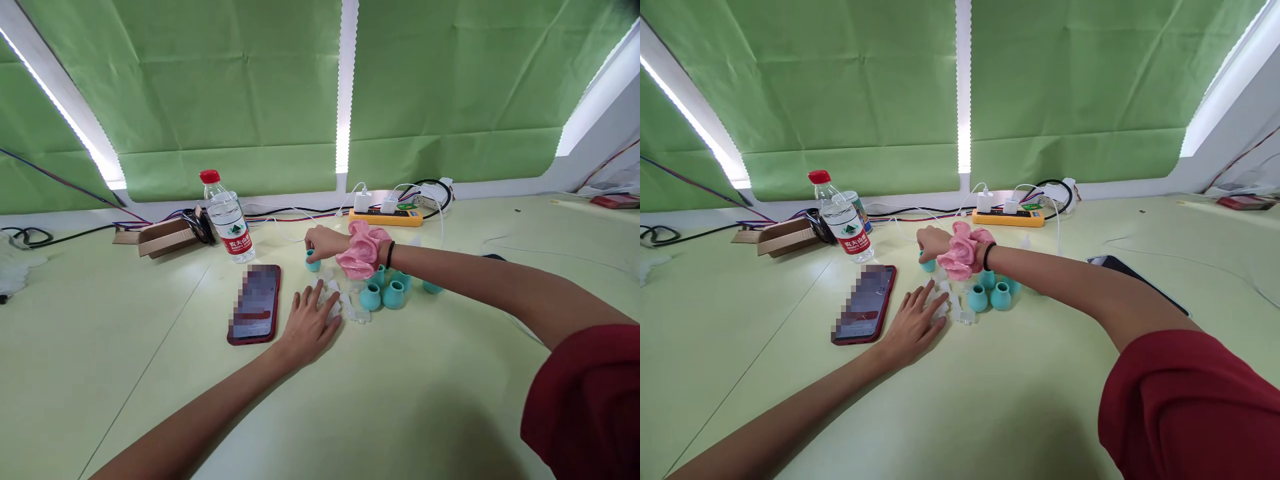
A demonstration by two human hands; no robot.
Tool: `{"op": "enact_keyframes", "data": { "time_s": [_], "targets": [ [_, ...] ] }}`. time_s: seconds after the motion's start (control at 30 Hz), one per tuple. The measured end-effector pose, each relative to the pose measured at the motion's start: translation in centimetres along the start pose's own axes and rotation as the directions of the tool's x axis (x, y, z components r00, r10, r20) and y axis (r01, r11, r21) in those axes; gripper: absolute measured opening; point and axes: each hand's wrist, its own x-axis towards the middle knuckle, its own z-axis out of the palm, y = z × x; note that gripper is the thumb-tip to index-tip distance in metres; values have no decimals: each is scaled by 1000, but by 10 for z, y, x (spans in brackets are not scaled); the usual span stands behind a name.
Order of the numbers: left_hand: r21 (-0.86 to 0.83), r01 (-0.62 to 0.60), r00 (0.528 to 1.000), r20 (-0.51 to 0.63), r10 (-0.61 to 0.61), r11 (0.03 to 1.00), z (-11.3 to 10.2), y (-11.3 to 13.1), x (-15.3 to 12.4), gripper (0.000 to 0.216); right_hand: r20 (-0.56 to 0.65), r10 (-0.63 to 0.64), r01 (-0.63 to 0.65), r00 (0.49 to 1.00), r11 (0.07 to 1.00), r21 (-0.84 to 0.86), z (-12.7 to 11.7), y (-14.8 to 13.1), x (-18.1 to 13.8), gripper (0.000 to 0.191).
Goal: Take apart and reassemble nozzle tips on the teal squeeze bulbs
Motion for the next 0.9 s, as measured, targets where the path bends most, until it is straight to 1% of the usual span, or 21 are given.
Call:
{"op": "enact_keyframes", "data": {
  "time_s": [0.07, 0.1, 0.2, 0.27, 0.3, 0.33, 0.4, 0.43, 0.47, 0.5, 0.53, 0.6, 0.67, 0.7, 0.73, 0.77, 0.8, 0.83, 0.87, 0.9],
  "targets": [
    [-29, -51, 999, -7, 51, 998, 1, -1, 0, 37, 1, 0, 0, 1000, 999, -38, -11, 4, -2, 30],
    [-46, -77, 997, -17, 76, 996, 1, -2, 0, 36, -3, 3, -3, 1000, 998, -57, -17, 8, -4, 30],
    [-74, -132, 990, -50, 129, 988, 0, -1, 0, 33, -16, 44, -45, 999, 994, -104, -34, 26, -13, 41],
    [-65, -133, 989, -71, 128, 989, -1, 0, 0, 33, -2, 94, -94, 996, 989, -118, -35, 41, -22, 45],
    [-58, -120, 990, -79, 116, 991, -1, 1, 0, 33, 15, 114, -111, 993, 987, -115, -34, 48, -27, 42],
    [-54, -105, 992, -80, 101, 993, -1, 1, 0, 33, 34, 124, -120, 992, 987, -106, -31, 53, -31, 36],
    [-61, -74, 994, -86, 69, 995, -2, 1, -1, 33, 52, 116, -112, 992, 991, -72, -28, 59, -38, 17],
    [-77, -61, 993, -104, 53, 995, -3, 0, -1, 32, 40, 107, -105, 994, 993, -51, -28, 58, -40, 9],
    [-103, -54, 990, -137, 39, 993, -4, 0, -2, 32, 13, 98, -97, 995, 995, -33, -31, 54, -43, 6],
    [-139, -55, 982, -187, 29, 989, -6, -1, -3, 33, -30, 91, -92, 995, 996, -15, -36, 47, -46, 6],
    [-182, -69, 968, -250, 22, 981, -8, -1, -4, 34, -86, 87, -87, 992, 996, 7, -42, 38, -50, 7],
    [-275, -122, 923, -384, 8, 954, -13, 0, -7, 41, -216, 75, -62, 974, 996, 66, -54, 13, -64, 11],
    [-370, -173, 885, -465, -21, 913, -18, 6, -11, 53, -312, 38, 12, 949, 987, 158, -59, -16, -84, 14],
    [-430, -182, 887, -460, -42, 885, -21, 10, -13, 56, -328, 5, 64, 945, 978, 200, -58, -30, -95, 16],
    [-497, -175, 904, -423, -61, 850, -22, 16, -15, 55, -339, -18, 104, 941, 966, 235, -54, -42, -105, 16],
    [-566, -151, 930, -359, -77, 810, -23, 23, -18, 47, -364, -54, 185, 930, 924, 335, -48, -52, -114, 16],
    [-633, -114, 956, -280, -89, 765, -23, 29, -20, 31, -398, -58, 237, 916, 878, 416, -40, -59, -121, 18],
    [-678, -72, 972, -212, -101, 732, -22, 35, -22, 17, -424, -24, 243, 906, 847, 473, -32, -63, -126, 19],
    [-703, -30, 979, -164, -121, 710, -20, 41, -24, 16, -429, 21, 227, 903, 825, 518, -24, -65, -129, 21],
    [-720, 9, 982, -124, -141, 694, -18, 45, -25, 20, -409, 50, 199, 911, 816, 543, -17, -65, -131, 25]
  ]
}}
